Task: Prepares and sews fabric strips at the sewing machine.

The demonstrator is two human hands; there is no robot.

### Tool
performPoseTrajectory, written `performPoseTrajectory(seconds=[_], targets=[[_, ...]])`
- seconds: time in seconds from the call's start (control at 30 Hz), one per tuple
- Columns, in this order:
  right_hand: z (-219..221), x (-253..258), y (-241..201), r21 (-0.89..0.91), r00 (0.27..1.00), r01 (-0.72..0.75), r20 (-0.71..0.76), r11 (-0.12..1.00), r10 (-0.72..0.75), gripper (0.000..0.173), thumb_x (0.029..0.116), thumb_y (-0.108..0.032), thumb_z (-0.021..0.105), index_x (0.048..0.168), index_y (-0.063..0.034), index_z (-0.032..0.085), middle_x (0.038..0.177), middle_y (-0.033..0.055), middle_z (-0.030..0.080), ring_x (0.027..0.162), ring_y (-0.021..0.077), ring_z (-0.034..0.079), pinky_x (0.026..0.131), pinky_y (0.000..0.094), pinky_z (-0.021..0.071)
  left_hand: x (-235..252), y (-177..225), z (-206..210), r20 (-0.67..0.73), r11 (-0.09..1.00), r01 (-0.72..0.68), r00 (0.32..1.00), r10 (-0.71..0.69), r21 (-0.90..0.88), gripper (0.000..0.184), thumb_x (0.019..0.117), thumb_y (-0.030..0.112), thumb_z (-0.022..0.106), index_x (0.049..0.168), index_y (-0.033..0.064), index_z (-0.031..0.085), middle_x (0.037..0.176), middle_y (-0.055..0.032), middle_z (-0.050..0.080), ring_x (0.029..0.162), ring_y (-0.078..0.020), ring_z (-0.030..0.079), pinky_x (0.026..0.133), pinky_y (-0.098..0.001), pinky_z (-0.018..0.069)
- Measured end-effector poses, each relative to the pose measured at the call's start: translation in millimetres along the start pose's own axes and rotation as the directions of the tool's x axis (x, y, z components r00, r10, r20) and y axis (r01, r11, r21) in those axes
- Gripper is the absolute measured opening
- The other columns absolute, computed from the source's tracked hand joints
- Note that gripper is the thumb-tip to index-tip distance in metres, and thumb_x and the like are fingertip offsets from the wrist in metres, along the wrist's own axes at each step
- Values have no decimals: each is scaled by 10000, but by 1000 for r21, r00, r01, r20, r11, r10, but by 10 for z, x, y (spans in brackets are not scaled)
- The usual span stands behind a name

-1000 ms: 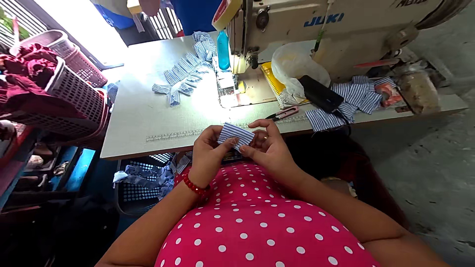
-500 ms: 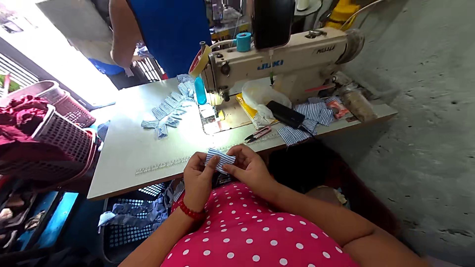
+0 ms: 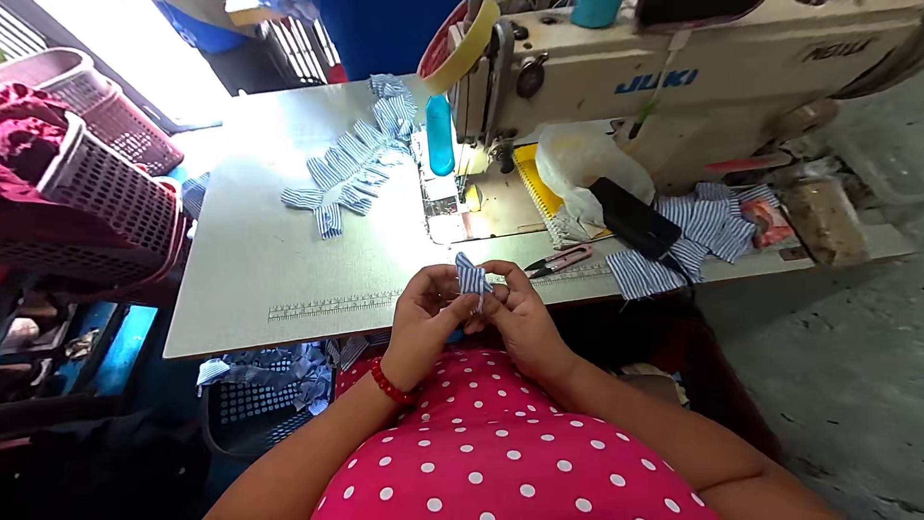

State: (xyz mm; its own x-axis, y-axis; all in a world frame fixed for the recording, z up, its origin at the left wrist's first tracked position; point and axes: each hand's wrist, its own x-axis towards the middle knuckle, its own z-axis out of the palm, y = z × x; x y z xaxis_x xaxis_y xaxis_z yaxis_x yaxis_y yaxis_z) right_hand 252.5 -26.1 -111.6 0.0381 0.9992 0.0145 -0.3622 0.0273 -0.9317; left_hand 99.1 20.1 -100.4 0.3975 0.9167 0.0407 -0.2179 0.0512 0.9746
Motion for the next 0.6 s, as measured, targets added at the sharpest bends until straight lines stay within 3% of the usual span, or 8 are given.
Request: performPoseTrajectory(seconds=[0.1,0.13,0.2,0.23,0.3,0.4,0.53,0.6], targets=[[-57,49,-44,-320,997,75,11,945,-75,276,1022,-82,584,1292,-66,526,860,23,707,738,95,707,704,256,614,64,-27,-76,1,1000,-3,1000,3,-9,265,926,3,693,1167,88,626,1013,-22,721,925,-110,702,856,-305,596],[-129,65,-64,-555,981,184,49,812,-189,275,1012,-143,605,1268,-43,579,879,8,696,734,73,678,677,249,594,82,-21,-110,-6,1000,9,1000,-9,-13,261,922,-3,697,1159,85,630,1000,-25,725,914,-111,706,858,-309,599],[-360,102,-170,-869,901,340,192,360,-388,264,1012,-220,611,1186,-41,694,948,74,704,790,172,680,690,360,588,114,2,-179,-39,1000,27,999,-27,-6,249,899,-11,718,1126,74,661,895,-17,729,815,-93,700,800,-285,599],[-490,115,-255,-927,884,332,240,177,-402,266,1016,-230,603,1171,-49,722,1007,123,715,882,257,694,758,442,581,130,8,-212,-60,1000,29,998,-28,10,249,885,-12,732,1112,72,676,842,-8,721,762,-81,688,759,-266,593],[-734,118,-384,-967,916,254,246,-16,-317,296,1023,-236,583,1192,-44,731,1127,191,700,1072,396,655,900,573,526,143,4,-277,-95,998,19,995,-13,67,298,879,-4,745,1145,95,653,813,12,709,726,-66,678,717,-241,587],[-1012,80,-380,-976,960,176,199,-127,-196,333,1042,-236,551,1247,-30,715,1273,196,681,1238,431,602,1014,613,474,168,-18,-341,-105,989,-36,993,51,142,378,905,13,721,1236,133,583,837,30,688,724,-68,670,701,-238,586],[-1193,68,-223,-943,913,215,286,-255,-290,292,1020,-54,512,1210,-17,730,1181,201,725,1108,412,683,929,564,525,165,-9,-388,-75,977,-97,991,113,189,315,952,19,654,1222,140,546,871,40,681,728,-59,665,693,-228,584],[-1144,106,-236,-957,907,212,268,-197,-325,276,1002,-21,483,1143,30,714,1068,240,718,1009,434,686,855,566,530,158,-8,-382,-83,974,-99,990,118,202,319,936,8,660,1207,133,548,850,43,667,715,-53,655,676,-219,578]])
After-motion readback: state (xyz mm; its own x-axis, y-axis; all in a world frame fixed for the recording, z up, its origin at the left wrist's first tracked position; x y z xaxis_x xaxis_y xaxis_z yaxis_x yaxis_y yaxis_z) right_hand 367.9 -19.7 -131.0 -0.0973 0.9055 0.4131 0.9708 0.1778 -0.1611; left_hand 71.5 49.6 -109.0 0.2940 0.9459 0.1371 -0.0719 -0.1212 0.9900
